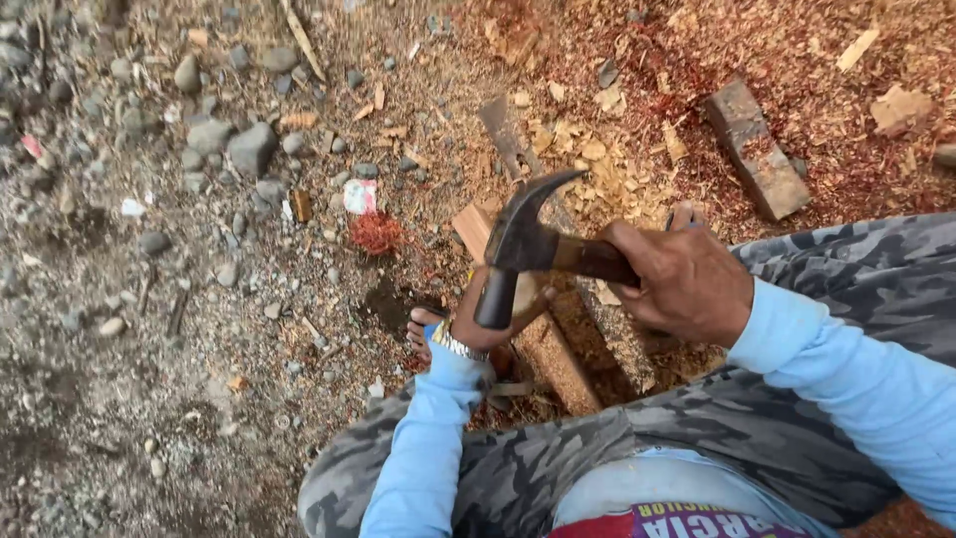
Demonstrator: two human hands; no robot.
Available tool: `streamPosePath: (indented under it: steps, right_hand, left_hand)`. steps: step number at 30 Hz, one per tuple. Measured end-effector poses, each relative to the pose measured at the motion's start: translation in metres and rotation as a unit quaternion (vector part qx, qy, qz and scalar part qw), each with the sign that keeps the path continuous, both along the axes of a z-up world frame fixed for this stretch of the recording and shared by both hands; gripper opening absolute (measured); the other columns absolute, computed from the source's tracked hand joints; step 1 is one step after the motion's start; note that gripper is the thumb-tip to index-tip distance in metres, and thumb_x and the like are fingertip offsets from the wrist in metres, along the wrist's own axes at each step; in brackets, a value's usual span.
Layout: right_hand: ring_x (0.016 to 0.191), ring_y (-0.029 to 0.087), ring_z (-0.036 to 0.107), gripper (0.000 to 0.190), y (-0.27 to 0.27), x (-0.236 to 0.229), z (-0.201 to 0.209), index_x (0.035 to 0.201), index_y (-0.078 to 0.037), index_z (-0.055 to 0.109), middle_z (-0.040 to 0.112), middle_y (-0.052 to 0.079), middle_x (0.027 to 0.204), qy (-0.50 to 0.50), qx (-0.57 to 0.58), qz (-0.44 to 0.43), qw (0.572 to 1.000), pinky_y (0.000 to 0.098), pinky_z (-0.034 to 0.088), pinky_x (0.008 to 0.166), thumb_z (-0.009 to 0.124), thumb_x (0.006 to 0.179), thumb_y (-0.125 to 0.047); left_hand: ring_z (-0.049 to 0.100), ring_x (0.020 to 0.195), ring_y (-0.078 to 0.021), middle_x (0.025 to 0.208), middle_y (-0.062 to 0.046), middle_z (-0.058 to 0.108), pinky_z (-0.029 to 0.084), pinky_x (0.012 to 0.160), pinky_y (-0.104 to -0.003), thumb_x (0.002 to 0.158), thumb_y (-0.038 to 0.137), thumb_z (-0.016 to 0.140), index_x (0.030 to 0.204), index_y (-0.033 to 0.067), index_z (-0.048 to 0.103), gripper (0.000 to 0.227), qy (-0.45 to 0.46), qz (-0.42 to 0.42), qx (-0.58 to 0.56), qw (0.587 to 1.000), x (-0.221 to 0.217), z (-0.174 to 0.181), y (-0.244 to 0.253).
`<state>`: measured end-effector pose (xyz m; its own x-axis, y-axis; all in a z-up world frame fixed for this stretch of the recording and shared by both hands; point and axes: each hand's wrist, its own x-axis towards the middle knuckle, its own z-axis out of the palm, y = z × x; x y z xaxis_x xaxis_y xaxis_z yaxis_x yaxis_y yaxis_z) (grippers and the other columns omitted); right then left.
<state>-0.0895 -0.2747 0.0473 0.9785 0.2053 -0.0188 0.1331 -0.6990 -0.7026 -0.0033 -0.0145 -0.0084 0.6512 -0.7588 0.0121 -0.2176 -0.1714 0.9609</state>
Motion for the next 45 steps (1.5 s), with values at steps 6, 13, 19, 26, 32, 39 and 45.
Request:
streamPosePath:
  steps: [6, 13, 19, 26, 32, 39, 45]
  right_hand:
    - [0.038, 0.023, 0.059, 0.027, -0.002, 0.007, 0.014, 0.105, -0.006, 0.053, 0.064, 0.010, 0.058, 0.014, -0.022, -0.022, 0.999, 0.0416, 0.045, 0.036, 0.071, 0.086, -0.011]
    - [0.039, 0.021, 0.059, 0.025, 0.002, 0.002, 0.015, 0.103, -0.006, 0.054, 0.065, 0.009, 0.062, -0.030, 0.026, 0.000, 0.999, 0.0388, 0.045, 0.035, 0.070, 0.085, -0.011]
    - [0.041, 0.027, 0.061, 0.030, 0.016, -0.013, -0.025, 0.109, -0.010, 0.049, 0.064, 0.009, 0.061, 0.122, -0.043, 0.058, 0.990, 0.0431, 0.048, 0.038, 0.068, 0.086, -0.010]
    - [0.050, 0.036, 0.062, 0.045, 0.023, -0.020, -0.014, 0.116, -0.009, 0.046, 0.062, 0.013, 0.064, 0.097, -0.056, 0.060, 0.992, 0.0524, 0.047, 0.047, 0.072, 0.080, -0.016]
    - [0.057, 0.034, 0.065, 0.037, 0.033, -0.015, -0.018, 0.113, -0.011, 0.044, 0.063, 0.014, 0.071, 0.213, -0.151, 0.081, 0.962, 0.0507, 0.050, 0.053, 0.069, 0.086, -0.015]
    - [0.059, 0.043, 0.063, 0.047, 0.030, -0.018, -0.021, 0.110, -0.006, 0.045, 0.062, 0.017, 0.065, 0.073, -0.073, 0.041, 0.994, 0.0561, 0.048, 0.054, 0.077, 0.078, -0.020]
    - [0.061, 0.043, 0.065, 0.054, 0.031, -0.009, -0.006, 0.120, -0.010, 0.046, 0.062, 0.016, 0.066, 0.139, -0.093, 0.084, 0.982, 0.0572, 0.048, 0.056, 0.077, 0.077, -0.020]
  left_hand:
    - [0.071, 0.087, -0.0272, 0.099, -0.016, 0.070, 0.059, 0.079, -0.041, 0.080, 0.029, 0.088, 0.115, 0.0041, 0.066, 0.048, -0.066, 0.048, 0.087, 0.993, -0.009, -0.037, 0.001]
    - [0.075, 0.085, -0.0236, 0.094, -0.010, 0.075, 0.060, 0.081, -0.038, 0.090, 0.024, 0.081, 0.111, 0.0049, 0.070, 0.030, 0.040, -0.010, 0.041, 0.998, -0.001, -0.047, 0.012]
    - [0.075, 0.076, -0.0227, 0.087, -0.007, 0.076, 0.064, 0.076, -0.035, 0.086, 0.020, 0.081, 0.098, 0.0055, 0.075, 0.020, 0.058, -0.007, 0.136, 0.989, -0.001, -0.076, 0.019]
    - [0.076, 0.083, -0.0190, 0.095, -0.006, 0.077, 0.063, 0.077, -0.033, 0.091, 0.015, 0.075, 0.108, 0.0072, 0.073, 0.019, 0.047, -0.005, 0.039, 0.998, 0.002, -0.093, 0.033]
    - [0.074, 0.081, -0.0168, 0.094, -0.008, 0.076, 0.063, 0.075, -0.031, 0.091, 0.014, 0.076, 0.106, 0.0041, 0.073, 0.019, 0.173, 0.021, 0.088, 0.981, -0.006, -0.116, 0.043]
    - [0.072, 0.079, -0.0168, 0.093, -0.007, 0.076, 0.062, 0.072, -0.034, 0.099, 0.016, 0.068, 0.107, 0.0050, 0.072, 0.015, 0.163, 0.025, 0.078, 0.983, 0.001, -0.148, 0.058]
    - [0.074, 0.084, -0.0207, 0.097, -0.009, 0.077, 0.061, 0.074, -0.035, 0.094, 0.015, 0.068, 0.108, 0.0056, 0.073, 0.017, 0.015, 0.008, 0.054, 0.998, 0.001, -0.175, 0.058]
